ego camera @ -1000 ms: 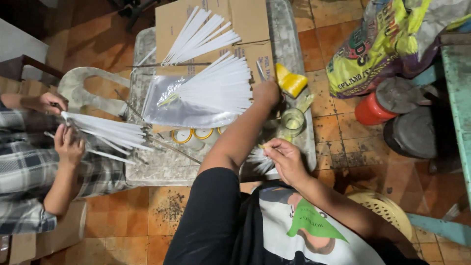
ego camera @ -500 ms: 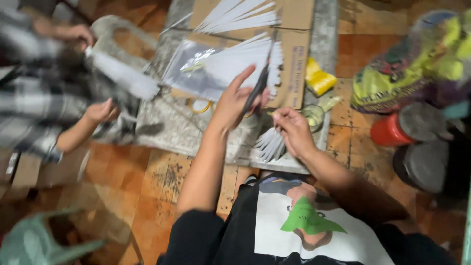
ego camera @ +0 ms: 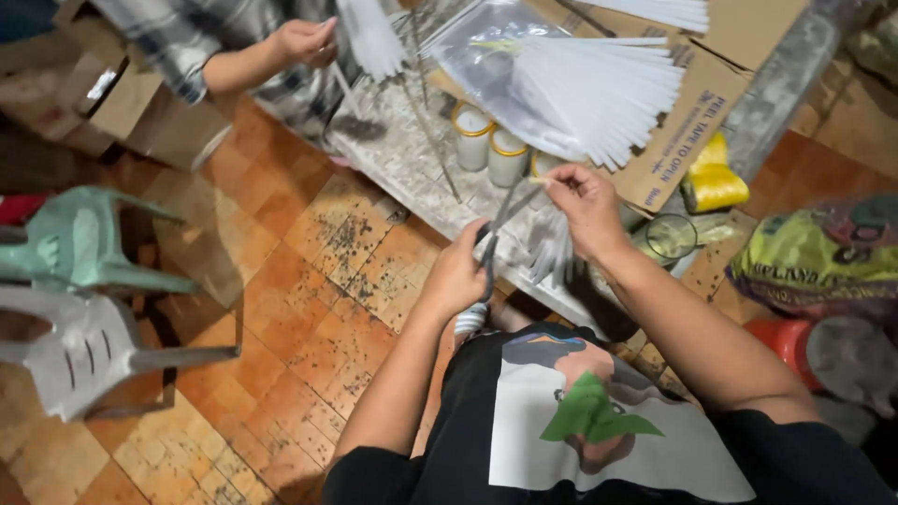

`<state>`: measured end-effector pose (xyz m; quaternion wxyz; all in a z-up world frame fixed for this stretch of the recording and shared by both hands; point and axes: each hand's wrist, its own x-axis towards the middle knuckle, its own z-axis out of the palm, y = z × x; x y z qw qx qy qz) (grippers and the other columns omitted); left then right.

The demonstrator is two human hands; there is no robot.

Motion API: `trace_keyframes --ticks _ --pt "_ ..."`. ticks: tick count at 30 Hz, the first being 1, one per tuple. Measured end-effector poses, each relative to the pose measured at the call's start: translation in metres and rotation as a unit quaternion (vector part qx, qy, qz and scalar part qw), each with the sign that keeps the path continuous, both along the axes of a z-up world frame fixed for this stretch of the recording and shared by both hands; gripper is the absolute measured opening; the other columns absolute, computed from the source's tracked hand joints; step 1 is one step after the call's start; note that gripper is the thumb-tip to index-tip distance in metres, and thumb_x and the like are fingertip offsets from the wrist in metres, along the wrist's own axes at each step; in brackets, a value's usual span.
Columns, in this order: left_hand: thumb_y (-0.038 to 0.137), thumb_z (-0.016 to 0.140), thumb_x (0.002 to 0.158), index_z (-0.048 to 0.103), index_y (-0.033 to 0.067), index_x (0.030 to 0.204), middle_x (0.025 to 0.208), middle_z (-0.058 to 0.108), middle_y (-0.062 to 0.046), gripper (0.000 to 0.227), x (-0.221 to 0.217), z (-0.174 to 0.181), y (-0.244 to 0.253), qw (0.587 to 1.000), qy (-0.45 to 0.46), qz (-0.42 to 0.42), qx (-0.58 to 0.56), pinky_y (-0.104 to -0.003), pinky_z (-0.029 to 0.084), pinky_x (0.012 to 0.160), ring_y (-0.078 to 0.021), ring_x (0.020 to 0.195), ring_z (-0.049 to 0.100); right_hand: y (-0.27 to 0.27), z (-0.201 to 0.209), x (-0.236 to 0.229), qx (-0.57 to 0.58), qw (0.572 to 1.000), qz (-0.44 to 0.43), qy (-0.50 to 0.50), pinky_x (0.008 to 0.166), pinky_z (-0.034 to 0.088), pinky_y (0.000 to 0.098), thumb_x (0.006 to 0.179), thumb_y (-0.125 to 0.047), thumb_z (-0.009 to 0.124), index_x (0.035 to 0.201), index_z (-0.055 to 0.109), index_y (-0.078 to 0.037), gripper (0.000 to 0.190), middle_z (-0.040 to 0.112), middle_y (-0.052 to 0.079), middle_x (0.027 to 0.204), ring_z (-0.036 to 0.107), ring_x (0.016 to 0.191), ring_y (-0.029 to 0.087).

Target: Tying thin strings or wires to white plastic sticks to assemble components, likely for fan frames or decorative items.

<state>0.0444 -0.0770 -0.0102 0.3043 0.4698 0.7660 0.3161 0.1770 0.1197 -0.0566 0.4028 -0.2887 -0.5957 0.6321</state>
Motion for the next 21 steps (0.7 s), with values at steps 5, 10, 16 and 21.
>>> trace_keyframes --ticks 5,10,16,21 --pt "0.003 0.063 0.079 0.040 0.0111 0.155 0.142 0.057 -0.026 0.080 0.008 -0.003 0.013 0.998 0.042 -0.005 0.041 -0.057 0.045 0.111 -0.0469 0.131 0.056 -0.005 0.015 0.005 0.044 0.999 0.020 -0.021 0.074 0.048 0.0188 0.089 -0.009 0.083 0.102 0.075 -0.007 0.016 0.063 -0.002 0.084 0.055 0.081 0.003" --pt "0.004 0.061 0.081 0.038 0.0118 0.157 0.146 0.055 -0.025 0.080 0.013 0.002 0.015 0.997 0.064 -0.015 0.034 -0.059 0.046 0.108 -0.0472 0.131 0.055 -0.009 0.021 0.011 0.069 0.996 0.032 -0.037 0.081 0.050 0.0229 0.089 -0.008 0.084 0.103 0.076 -0.008 0.016 0.068 -0.001 0.088 0.056 0.086 0.004" --pt "0.001 0.061 0.081 0.035 0.0122 0.158 0.144 0.056 -0.027 0.082 0.024 0.004 0.023 0.997 0.042 -0.007 0.067 -0.059 0.046 0.109 -0.0488 0.131 0.055 -0.014 0.023 0.009 0.047 0.999 0.015 -0.014 0.077 0.048 0.0206 0.089 -0.008 0.084 0.101 0.077 -0.007 0.013 0.068 -0.002 0.087 0.054 0.082 0.002" --pt "-0.002 0.059 0.083 0.033 0.0088 0.158 0.145 0.054 -0.030 0.080 0.033 0.010 0.025 0.997 0.039 0.004 0.072 -0.060 0.046 0.108 -0.0504 0.131 0.055 -0.019 0.034 0.010 0.038 0.999 0.016 -0.016 0.076 0.049 0.0187 0.087 -0.006 0.084 0.096 0.077 -0.009 0.012 0.067 -0.004 0.082 0.054 0.079 0.001"
